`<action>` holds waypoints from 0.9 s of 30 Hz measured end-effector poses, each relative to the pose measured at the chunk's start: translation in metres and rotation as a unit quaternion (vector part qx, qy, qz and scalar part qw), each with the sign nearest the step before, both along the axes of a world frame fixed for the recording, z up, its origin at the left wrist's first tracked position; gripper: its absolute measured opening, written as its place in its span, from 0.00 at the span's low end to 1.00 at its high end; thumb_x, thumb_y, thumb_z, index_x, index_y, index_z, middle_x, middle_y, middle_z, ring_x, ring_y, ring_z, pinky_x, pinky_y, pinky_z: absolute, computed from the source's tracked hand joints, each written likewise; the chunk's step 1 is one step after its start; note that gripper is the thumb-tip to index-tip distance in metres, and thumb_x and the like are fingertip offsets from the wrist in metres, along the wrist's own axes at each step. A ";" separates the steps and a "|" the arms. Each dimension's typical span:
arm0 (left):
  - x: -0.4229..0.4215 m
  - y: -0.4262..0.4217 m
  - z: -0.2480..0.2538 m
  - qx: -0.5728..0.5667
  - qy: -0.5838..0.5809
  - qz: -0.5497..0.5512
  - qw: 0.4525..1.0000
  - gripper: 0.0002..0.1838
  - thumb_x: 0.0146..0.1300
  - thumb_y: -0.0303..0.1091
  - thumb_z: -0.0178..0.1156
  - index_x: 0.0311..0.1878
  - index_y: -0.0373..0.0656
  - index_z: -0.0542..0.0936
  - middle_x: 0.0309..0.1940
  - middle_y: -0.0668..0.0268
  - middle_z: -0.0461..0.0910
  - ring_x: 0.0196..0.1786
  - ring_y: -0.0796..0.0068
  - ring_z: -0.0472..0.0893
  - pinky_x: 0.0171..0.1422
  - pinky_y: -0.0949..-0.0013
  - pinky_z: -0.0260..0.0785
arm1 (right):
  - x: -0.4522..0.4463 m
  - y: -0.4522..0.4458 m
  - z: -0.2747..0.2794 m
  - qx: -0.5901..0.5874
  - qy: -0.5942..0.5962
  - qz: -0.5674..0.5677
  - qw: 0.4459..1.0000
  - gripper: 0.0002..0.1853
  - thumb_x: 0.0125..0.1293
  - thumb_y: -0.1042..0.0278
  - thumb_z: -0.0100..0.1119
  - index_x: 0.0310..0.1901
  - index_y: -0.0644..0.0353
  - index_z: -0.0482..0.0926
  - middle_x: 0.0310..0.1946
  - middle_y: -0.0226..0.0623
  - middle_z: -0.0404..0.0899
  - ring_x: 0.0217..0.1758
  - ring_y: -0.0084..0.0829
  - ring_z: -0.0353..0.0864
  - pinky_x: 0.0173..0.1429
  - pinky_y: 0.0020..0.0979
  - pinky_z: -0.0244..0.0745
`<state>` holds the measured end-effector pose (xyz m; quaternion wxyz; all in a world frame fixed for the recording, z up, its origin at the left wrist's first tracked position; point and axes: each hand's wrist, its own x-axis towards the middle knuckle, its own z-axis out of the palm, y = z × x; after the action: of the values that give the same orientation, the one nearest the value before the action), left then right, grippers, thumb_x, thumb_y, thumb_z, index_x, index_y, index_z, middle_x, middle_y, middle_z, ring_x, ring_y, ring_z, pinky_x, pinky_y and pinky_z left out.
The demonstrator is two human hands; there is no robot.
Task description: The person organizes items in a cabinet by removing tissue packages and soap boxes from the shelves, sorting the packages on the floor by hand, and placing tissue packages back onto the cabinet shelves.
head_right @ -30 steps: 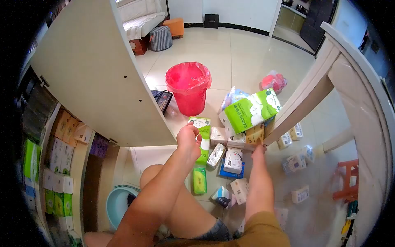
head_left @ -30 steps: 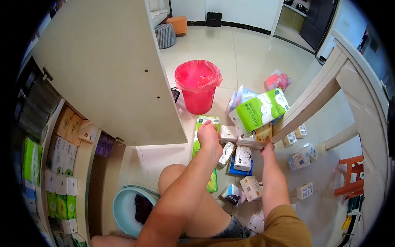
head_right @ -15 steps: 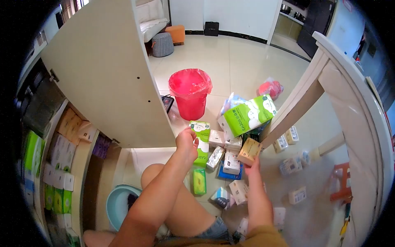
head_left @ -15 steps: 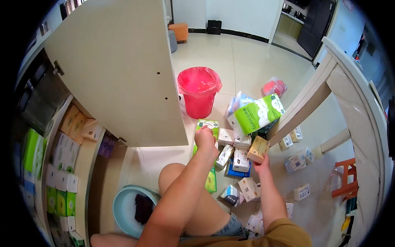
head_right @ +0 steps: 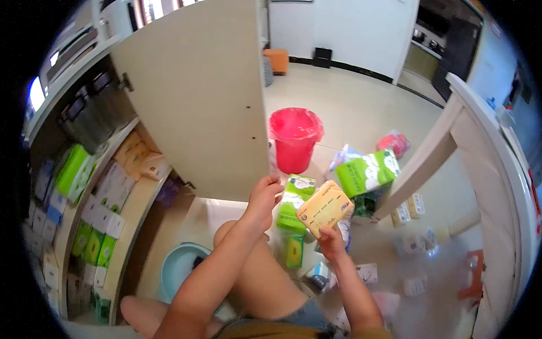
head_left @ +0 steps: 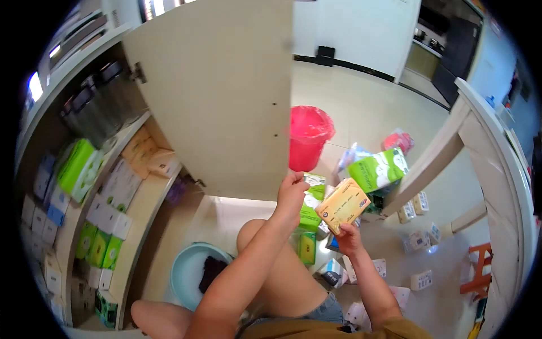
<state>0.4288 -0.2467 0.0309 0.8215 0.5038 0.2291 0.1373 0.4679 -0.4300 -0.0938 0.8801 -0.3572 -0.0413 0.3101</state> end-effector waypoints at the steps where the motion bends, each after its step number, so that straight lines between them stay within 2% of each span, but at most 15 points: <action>1: -0.005 0.005 0.008 0.003 -0.001 0.016 1.000 0.20 0.48 0.26 0.51 0.47 0.39 0.65 0.41 0.66 0.65 0.40 0.80 0.66 0.42 0.77 0.59 | -0.001 0.012 0.007 0.006 -0.033 0.024 0.999 0.24 0.44 0.75 0.52 0.47 0.60 0.63 0.43 0.35 0.70 0.44 0.29 0.71 0.48 0.27 0.67; 3: -0.017 0.016 0.025 0.024 -0.062 0.055 0.996 0.21 0.46 0.24 0.51 0.47 0.35 0.63 0.42 0.62 0.66 0.44 0.74 0.67 0.49 0.75 0.59 | -0.002 0.036 0.011 0.005 -0.030 0.043 0.999 0.25 0.44 0.75 0.53 0.48 0.61 0.62 0.43 0.35 0.70 0.43 0.27 0.71 0.47 0.27 0.66; 4: -0.023 0.025 0.028 0.042 -0.073 0.039 0.996 0.24 0.47 0.26 0.53 0.49 0.35 0.62 0.46 0.60 0.64 0.49 0.72 0.65 0.53 0.73 0.57 | -0.007 0.049 0.024 0.012 -0.049 0.062 0.997 0.25 0.44 0.76 0.54 0.48 0.61 0.62 0.42 0.34 0.70 0.43 0.27 0.71 0.46 0.26 0.66; 5: -0.032 0.033 0.032 0.049 -0.070 0.058 0.995 0.24 0.47 0.26 0.53 0.49 0.35 0.62 0.46 0.60 0.64 0.49 0.72 0.65 0.53 0.73 0.57 | -0.012 0.062 0.037 0.020 -0.066 0.081 0.994 0.26 0.43 0.76 0.55 0.48 0.62 0.62 0.42 0.34 0.70 0.43 0.27 0.71 0.46 0.26 0.65; 7: -0.051 0.047 0.042 0.150 -0.046 0.058 0.986 0.27 0.48 0.28 0.53 0.52 0.35 0.59 0.51 0.57 0.60 0.54 0.69 0.62 0.56 0.71 0.55 | -0.019 0.089 0.057 0.045 -0.078 0.097 0.991 0.26 0.43 0.76 0.55 0.48 0.63 0.62 0.41 0.33 0.70 0.45 0.27 0.70 0.46 0.26 0.65; 8: -0.061 0.054 0.045 0.166 -0.029 0.068 0.983 0.27 0.49 0.32 0.54 0.53 0.33 0.59 0.53 0.56 0.60 0.57 0.68 0.58 0.60 0.69 0.49 | -0.021 0.102 0.067 0.035 -0.097 0.110 0.989 0.26 0.43 0.76 0.55 0.48 0.63 0.62 0.41 0.33 0.70 0.45 0.27 0.70 0.46 0.26 0.65; 9: -0.070 0.062 0.045 0.172 -0.025 0.081 0.981 0.27 0.49 0.32 0.54 0.53 0.33 0.59 0.53 0.56 0.60 0.57 0.68 0.58 0.60 0.69 0.49 | -0.022 0.114 0.076 0.026 -0.118 0.120 0.985 0.26 0.43 0.76 0.55 0.48 0.63 0.62 0.41 0.33 0.70 0.45 0.27 0.70 0.46 0.26 0.65; 11: -0.088 0.075 0.043 0.143 -0.049 0.090 0.984 0.28 0.51 0.34 0.54 0.53 0.33 0.59 0.52 0.57 0.60 0.56 0.69 0.61 0.58 0.69 0.52 | -0.025 0.141 0.091 0.021 -0.130 0.144 0.981 0.26 0.44 0.76 0.54 0.48 0.64 0.61 0.41 0.34 0.70 0.44 0.27 0.69 0.46 0.26 0.64; 15: -0.122 0.108 0.041 0.122 -0.044 0.116 0.985 0.26 0.53 0.38 0.53 0.52 0.34 0.60 0.50 0.59 0.63 0.53 0.70 0.64 0.55 0.68 0.56 | -0.036 0.182 0.131 -0.038 -0.184 0.235 0.954 0.23 0.48 0.69 0.51 0.48 0.65 0.62 0.41 0.36 0.69 0.43 0.26 0.69 0.45 0.25 0.65; 17: -0.139 0.124 0.044 0.075 -0.012 0.110 0.991 0.28 0.52 0.40 0.55 0.53 0.36 0.59 0.46 0.60 0.68 0.48 0.72 0.69 0.51 0.70 0.61 | -0.040 0.202 0.149 -0.058 -0.190 0.281 0.939 0.23 0.50 0.66 0.50 0.48 0.65 0.63 0.41 0.36 0.69 0.42 0.26 0.69 0.44 0.25 0.65; 19: -0.149 0.139 0.041 0.074 0.013 0.138 0.988 0.25 0.53 0.41 0.53 0.51 0.38 0.63 0.43 0.63 0.71 0.45 0.74 0.71 0.48 0.71 0.63 | -0.043 0.225 0.162 -0.142 -0.246 0.363 0.887 0.24 0.51 0.61 0.50 0.48 0.64 0.63 0.41 0.37 0.68 0.42 0.26 0.69 0.44 0.27 0.66; 21: -0.158 0.158 0.036 -0.044 -0.041 0.184 0.981 0.21 0.53 0.40 0.52 0.48 0.39 0.66 0.42 0.65 0.72 0.44 0.74 0.72 0.48 0.72 0.63 | -0.054 0.248 0.177 -0.163 -0.244 0.363 0.884 0.24 0.51 0.59 0.50 0.49 0.63 0.63 0.41 0.37 0.68 0.41 0.27 0.69 0.44 0.28 0.66; 22: -0.162 0.163 0.040 -0.048 -0.011 0.218 0.975 0.20 0.53 0.41 0.51 0.49 0.44 0.67 0.43 0.66 0.72 0.45 0.74 0.71 0.49 0.69 0.61 | -0.059 0.258 0.182 -0.186 -0.245 0.361 0.881 0.25 0.51 0.57 0.50 0.49 0.63 0.63 0.41 0.37 0.68 0.41 0.27 0.69 0.44 0.28 0.66; 26: -0.174 0.201 0.025 -0.102 -0.032 0.283 0.953 0.18 0.50 0.37 0.54 0.46 0.43 0.68 0.41 0.68 0.72 0.44 0.75 0.72 0.47 0.73 0.62 | -0.069 0.305 0.162 -0.172 -0.185 0.352 0.901 0.23 0.52 0.56 0.50 0.46 0.61 0.64 0.38 0.33 0.68 0.36 0.25 0.70 0.39 0.27 0.68; 27: -0.176 0.208 0.024 -0.127 -0.025 0.298 0.946 0.18 0.50 0.37 0.55 0.45 0.45 0.68 0.40 0.69 0.72 0.43 0.76 0.71 0.46 0.74 0.61 | -0.070 0.311 0.157 -0.138 -0.126 0.354 0.917 0.22 0.52 0.57 0.51 0.46 0.60 0.63 0.37 0.33 0.67 0.36 0.25 0.69 0.39 0.28 0.67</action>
<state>0.2527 -0.0389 0.0549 0.8057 0.3001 0.3635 0.3586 0.3983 -0.1189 0.0630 0.6425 -0.4733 -0.2325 0.5560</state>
